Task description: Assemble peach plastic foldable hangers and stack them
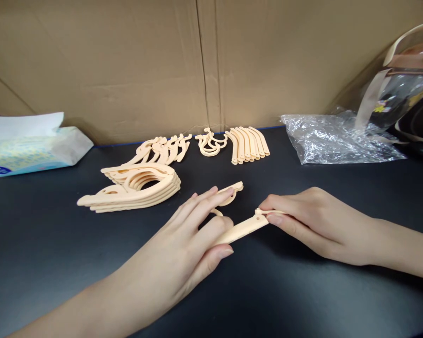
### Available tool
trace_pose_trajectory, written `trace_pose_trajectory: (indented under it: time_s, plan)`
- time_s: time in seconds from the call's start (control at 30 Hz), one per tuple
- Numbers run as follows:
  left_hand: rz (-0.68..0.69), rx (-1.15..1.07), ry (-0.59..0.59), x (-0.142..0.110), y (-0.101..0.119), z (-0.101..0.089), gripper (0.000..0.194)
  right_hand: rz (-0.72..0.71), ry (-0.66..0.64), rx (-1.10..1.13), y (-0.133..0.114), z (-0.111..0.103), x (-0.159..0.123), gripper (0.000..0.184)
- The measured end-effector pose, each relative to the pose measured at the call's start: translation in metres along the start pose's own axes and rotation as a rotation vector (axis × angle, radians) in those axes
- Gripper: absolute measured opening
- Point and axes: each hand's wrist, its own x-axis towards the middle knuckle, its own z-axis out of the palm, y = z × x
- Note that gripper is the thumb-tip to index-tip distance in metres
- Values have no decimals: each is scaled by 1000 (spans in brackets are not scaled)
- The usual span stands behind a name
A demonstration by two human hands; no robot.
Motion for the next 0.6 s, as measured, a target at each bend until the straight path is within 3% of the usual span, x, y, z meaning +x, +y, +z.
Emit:
trace_pose_trajectory:
  time_s: [0.27,0.6]
  plan:
    - [0,15,13,0,-1,1,18,-42,-17,47,2,0,0,20]
    - [-71,-4,0,-2,1,0,25,-109,7,-95,4,5,-1,30]
